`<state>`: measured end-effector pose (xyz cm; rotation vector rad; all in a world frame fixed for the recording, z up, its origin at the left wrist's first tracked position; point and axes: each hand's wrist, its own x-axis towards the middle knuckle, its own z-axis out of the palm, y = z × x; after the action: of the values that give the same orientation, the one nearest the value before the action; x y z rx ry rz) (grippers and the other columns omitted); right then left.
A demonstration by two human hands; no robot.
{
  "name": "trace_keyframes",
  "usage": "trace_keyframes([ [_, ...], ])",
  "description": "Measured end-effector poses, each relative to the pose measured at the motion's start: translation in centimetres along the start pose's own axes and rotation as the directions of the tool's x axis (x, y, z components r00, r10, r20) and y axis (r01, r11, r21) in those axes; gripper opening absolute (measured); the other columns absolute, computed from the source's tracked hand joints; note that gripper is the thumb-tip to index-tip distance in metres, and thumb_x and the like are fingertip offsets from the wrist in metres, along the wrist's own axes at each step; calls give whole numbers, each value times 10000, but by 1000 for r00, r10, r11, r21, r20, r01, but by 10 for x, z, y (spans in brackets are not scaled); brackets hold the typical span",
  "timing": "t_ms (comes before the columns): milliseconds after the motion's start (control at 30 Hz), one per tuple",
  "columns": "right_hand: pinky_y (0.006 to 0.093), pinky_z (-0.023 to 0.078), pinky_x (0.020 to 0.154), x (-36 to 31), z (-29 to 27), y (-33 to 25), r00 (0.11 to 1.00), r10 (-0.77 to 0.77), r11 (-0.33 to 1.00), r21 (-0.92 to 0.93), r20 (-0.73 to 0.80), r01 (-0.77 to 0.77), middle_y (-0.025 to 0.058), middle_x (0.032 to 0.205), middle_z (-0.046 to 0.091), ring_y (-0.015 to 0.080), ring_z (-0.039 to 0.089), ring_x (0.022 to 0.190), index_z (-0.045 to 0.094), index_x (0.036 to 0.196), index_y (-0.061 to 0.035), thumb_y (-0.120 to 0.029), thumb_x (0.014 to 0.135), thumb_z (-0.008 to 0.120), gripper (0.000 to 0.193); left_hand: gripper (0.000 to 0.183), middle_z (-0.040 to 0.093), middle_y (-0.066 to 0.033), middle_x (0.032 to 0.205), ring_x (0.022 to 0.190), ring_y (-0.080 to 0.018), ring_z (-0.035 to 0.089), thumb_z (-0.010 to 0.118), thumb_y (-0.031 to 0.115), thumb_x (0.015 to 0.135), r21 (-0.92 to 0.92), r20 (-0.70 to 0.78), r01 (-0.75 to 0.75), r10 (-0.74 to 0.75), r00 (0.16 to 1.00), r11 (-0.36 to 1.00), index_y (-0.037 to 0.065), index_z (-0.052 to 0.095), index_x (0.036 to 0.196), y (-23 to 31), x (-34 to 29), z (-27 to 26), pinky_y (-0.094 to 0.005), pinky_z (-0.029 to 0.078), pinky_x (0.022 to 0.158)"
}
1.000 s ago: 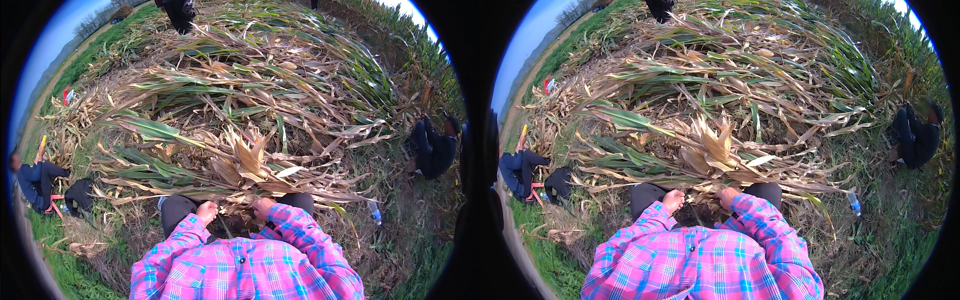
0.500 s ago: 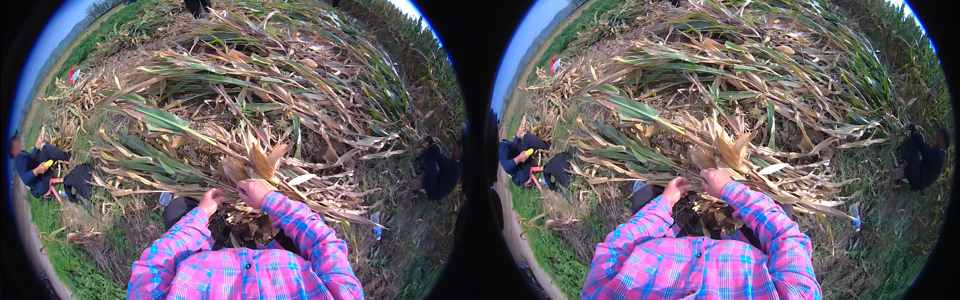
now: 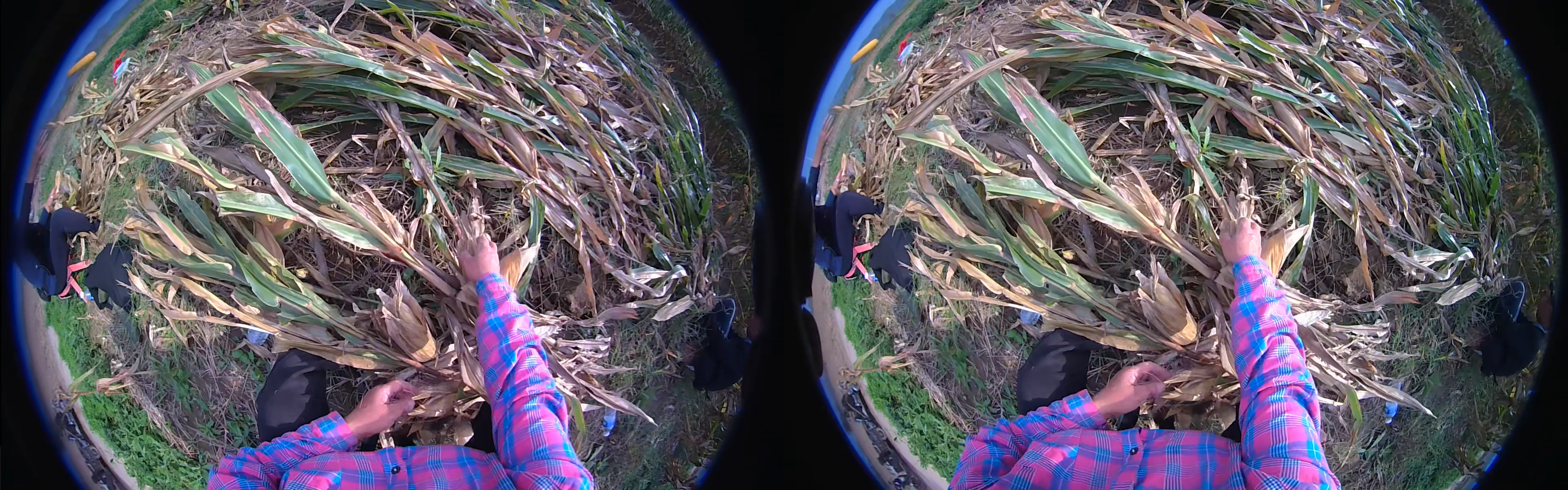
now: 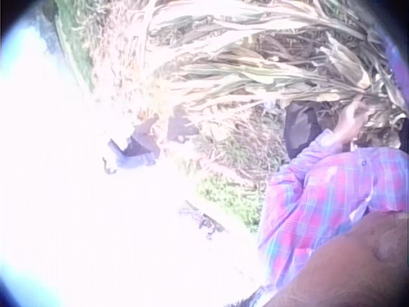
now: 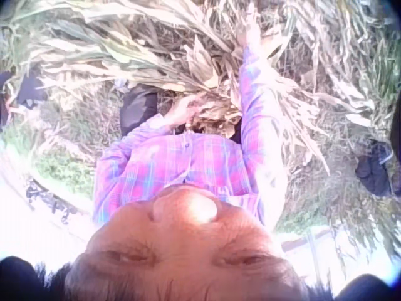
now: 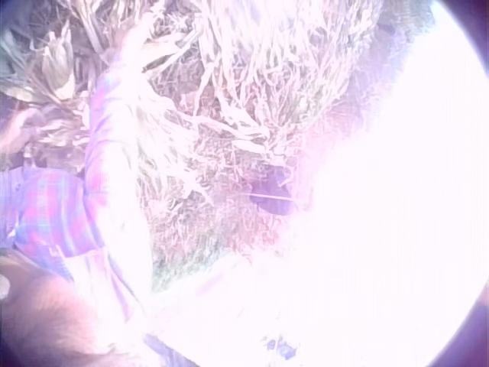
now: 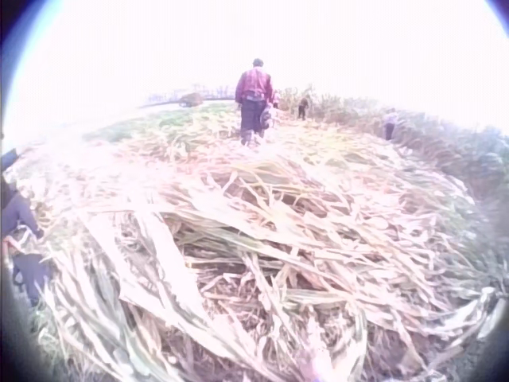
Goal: The person sits on the ground in a cornfield and repeatedly shucks corn cobs by hand, peeling back the husks to reveal the kernels. The person handles multiple cobs one at a time and discards the husks onto a growing pile.
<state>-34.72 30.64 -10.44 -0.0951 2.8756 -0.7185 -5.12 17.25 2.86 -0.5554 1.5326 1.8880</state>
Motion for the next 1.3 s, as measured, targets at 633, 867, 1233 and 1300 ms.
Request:
trace_keyframes([
  [633, 305, 432, 777, 24, 41, 29, 718, 120, 879, 263, 686, -398, 100, 971, 590, 183, 561, 841, 503, 1109, 44, -322, 666, 734, 620, 200, 562, -25, 855, 725, -75, 511, 542, 72, 848, -440, 25, 80, -76, 997, 894, 0, 512, 1032, 13, 15, -16, -227, 434, 663],
  [867, 334, 367, 926, -72, 15, -53, 492, -259, 949, 314, 831, -31, 197, 1141, 527, 289, 512, 1045, 380, 1241, 31, -521, 684, 659, 832, 181, 532, 2, 778, 686, -62, 490, 531, 64, 833, -415, 3, -33, 38, 999, 909, 9, 518, 1005, 15, 11, 0, -200, 424, 644],
  [1233, 396, 433, 823, -171, 9, -70, 692, -262, 956, 85, 673, 280, 226, 1020, 560, 332, 549, 962, 462, 1090, -20, -482, 723, 589, 604, 190, 539, 5, 843, 775, -61, 479, 546, 59, 821, 183, 92, -218, 204, 975, 959, 7, 526, 1003, -23, 19, 15, -221, 421, 715],
  [1300, 410, 435, 805, -165, 3, -64, 909, -182, 965, -111, 376, 239, 193, 954, 564, 323, 550, 921, 520, 950, -34, -515, 725, 564, 533, 183, 558, -7, 861, 798, -73, 500, 550, 43, 809, 222, -65, -220, 239, 969, 950, 5, 537, 988, -27, 26, 11, -226, 425, 722],
])
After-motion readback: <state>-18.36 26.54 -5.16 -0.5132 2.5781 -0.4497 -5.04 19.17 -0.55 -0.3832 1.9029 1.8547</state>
